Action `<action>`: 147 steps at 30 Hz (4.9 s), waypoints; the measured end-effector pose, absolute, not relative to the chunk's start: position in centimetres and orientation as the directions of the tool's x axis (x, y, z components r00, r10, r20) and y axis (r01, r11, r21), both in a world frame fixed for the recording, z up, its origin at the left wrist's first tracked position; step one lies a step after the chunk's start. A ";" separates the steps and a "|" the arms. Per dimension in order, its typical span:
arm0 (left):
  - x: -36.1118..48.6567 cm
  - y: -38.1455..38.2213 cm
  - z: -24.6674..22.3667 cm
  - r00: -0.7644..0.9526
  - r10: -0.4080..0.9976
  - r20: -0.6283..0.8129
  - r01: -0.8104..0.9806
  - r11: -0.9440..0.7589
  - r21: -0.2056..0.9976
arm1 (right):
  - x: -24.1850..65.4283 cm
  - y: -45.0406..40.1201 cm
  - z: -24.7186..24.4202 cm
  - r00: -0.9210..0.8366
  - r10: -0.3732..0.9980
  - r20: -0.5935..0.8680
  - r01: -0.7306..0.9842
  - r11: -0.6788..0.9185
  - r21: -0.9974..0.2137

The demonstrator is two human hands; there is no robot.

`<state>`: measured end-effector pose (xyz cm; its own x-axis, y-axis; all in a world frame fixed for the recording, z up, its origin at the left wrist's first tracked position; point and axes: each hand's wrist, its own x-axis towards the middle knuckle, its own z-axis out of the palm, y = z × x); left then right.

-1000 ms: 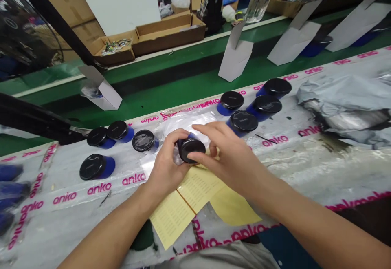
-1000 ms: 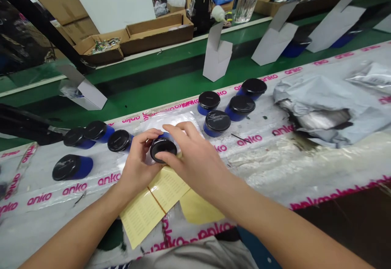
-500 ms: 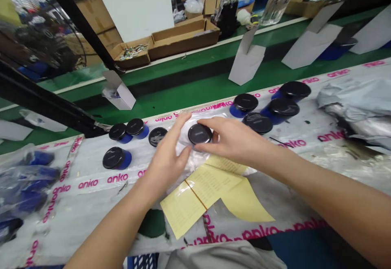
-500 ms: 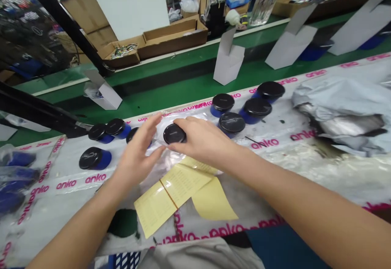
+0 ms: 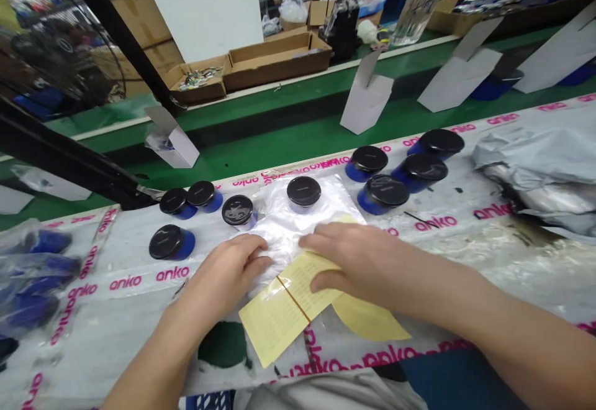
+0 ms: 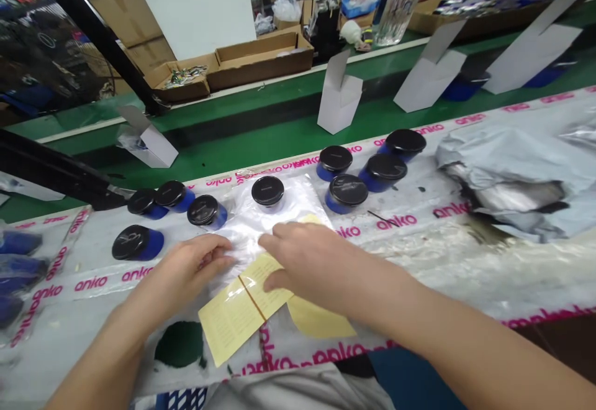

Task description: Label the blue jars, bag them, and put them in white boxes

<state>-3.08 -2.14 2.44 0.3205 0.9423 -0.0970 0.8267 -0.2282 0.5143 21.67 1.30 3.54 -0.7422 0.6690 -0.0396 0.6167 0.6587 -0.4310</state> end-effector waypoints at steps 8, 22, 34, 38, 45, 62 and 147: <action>-1.6 -2.3 1.7 0.287 0.947 -0.144 0.923 -0.233 0.306 | 22.7 0.9 2.3 -0.727 0.666 0.167 0.554 0.713 -0.430; -4.3 -3.5 1.0 0.199 0.980 0.011 0.851 -0.178 0.493 | 15.2 3.2 -0.1 -0.866 0.483 0.125 0.453 0.866 -0.209; -5.3 -3.6 1.0 0.134 0.990 0.032 0.632 -0.110 0.767 | 17.3 2.6 0.8 -0.806 0.375 0.457 0.138 0.871 -0.471; -6.0 -3.5 0.7 0.169 0.981 -0.092 0.631 -0.036 0.775 | 17.4 2.3 2.2 -0.832 0.468 0.298 0.137 0.694 -0.707; -6.2 -3.5 0.8 0.135 0.985 -0.107 0.424 0.041 0.905 | 17.2 2.9 0.7 -0.782 0.416 0.464 0.112 0.826 -0.552; -4.7 -3.7 -0.3 0.076 0.992 0.103 0.057 -0.108 0.993 | 17.2 1.8 1.0 -0.672 0.330 0.663 0.220 0.944 -0.246; -5.4 2.0 2.1 -0.151 0.977 0.151 0.617 -0.026 0.787 | 11.3 8.9 7.3 -0.657 0.725 -0.208 0.669 0.433 -0.604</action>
